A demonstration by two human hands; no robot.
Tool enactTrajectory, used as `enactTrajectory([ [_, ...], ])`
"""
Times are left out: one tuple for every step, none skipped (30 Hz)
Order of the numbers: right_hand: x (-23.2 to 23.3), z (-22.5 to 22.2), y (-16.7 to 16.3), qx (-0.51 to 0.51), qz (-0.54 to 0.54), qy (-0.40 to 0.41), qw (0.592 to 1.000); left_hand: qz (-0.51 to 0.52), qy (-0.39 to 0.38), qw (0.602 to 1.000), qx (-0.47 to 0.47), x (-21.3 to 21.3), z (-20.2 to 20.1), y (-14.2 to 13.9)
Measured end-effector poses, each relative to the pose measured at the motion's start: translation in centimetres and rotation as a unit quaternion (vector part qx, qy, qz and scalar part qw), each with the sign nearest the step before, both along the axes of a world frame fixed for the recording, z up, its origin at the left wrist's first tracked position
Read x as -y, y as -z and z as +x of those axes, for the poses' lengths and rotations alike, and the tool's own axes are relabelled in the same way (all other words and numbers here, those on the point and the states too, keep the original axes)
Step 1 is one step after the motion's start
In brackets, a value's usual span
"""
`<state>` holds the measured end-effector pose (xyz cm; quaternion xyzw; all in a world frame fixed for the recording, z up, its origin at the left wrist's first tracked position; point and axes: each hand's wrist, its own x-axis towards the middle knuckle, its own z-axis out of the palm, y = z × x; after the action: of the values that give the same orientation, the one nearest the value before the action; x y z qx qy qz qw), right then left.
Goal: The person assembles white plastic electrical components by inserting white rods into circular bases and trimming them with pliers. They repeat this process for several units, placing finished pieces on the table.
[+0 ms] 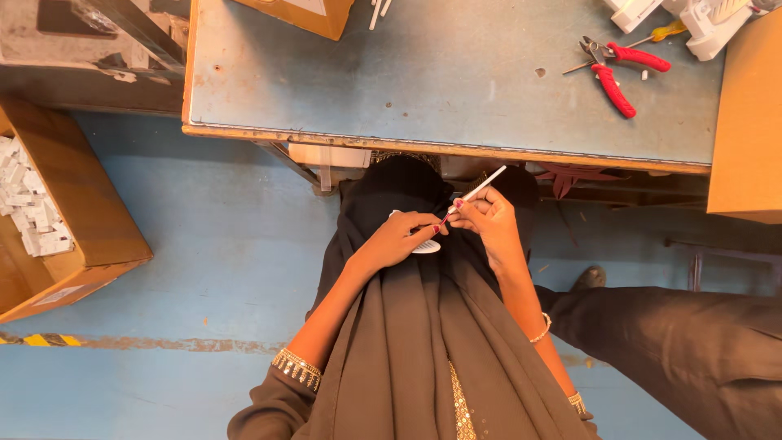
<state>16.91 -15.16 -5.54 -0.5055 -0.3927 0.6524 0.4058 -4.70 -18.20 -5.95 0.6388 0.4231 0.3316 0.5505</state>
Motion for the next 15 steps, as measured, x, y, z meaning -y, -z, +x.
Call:
enactTrajectory([
  [-0.1,0.1,0.0,0.003,0.002,-0.008,1.000,0.006,0.001,1.000,0.007,-0.1,0.0,-0.1],
  [-0.1,0.2,0.1,0.002,-0.001,-0.012,1.000,-0.001,0.001,1.000,0.000,-0.1,0.0,-0.1],
  [-0.2,0.2,0.2,0.001,-0.004,-0.017,1.000,-0.008,0.001,1.000,-0.006,-0.2,0.0,-0.1],
  [-0.2,0.3,0.3,0.001,-0.006,-0.021,1.000,-0.015,0.002,1.000,-0.013,-0.2,0.0,-0.1],
  [-0.2,0.3,0.4,0.002,-0.006,-0.030,1.000,-0.019,0.004,1.000,-0.020,-0.2,0.0,0.0],
  [-0.2,0.4,0.6,0.004,-0.005,-0.039,0.999,-0.023,0.006,0.999,-0.026,-0.2,0.0,0.1],
  [-0.1,0.4,0.7,0.006,-0.005,-0.048,0.999,-0.028,0.008,0.999,-0.033,-0.1,0.0,0.3],
  [-0.1,0.4,0.8,0.004,-0.006,-0.056,0.998,-0.029,0.007,0.999,-0.027,-0.1,0.0,0.5],
  [0.0,0.4,0.8,0.001,-0.007,-0.065,0.998,-0.030,0.006,0.999,-0.022,-0.2,0.0,0.8],
  [0.0,0.3,0.8,-0.001,-0.008,-0.073,0.997,-0.030,0.005,0.999,-0.016,-0.3,0.0,1.1],
  [0.0,0.4,0.8,-0.002,-0.001,-0.081,0.997,-0.019,0.008,1.000,-0.011,-0.3,0.0,1.5],
  [0.1,0.4,0.7,-0.003,0.005,-0.090,0.996,-0.007,0.009,1.000,-0.005,-0.4,-0.1,1.8],
  [0.1,0.4,0.5,-0.004,0.011,-0.099,0.995,0.005,0.011,1.000,0.000,-0.4,-0.1,2.1],
  [0.2,0.3,0.3,-0.003,0.015,-0.098,0.995,-0.008,0.012,1.000,-0.027,-0.4,-0.1,2.4],
  [0.3,0.2,0.2,-0.002,0.019,-0.098,0.995,-0.021,0.012,0.998,-0.053,-0.3,-0.1,2.6],
])
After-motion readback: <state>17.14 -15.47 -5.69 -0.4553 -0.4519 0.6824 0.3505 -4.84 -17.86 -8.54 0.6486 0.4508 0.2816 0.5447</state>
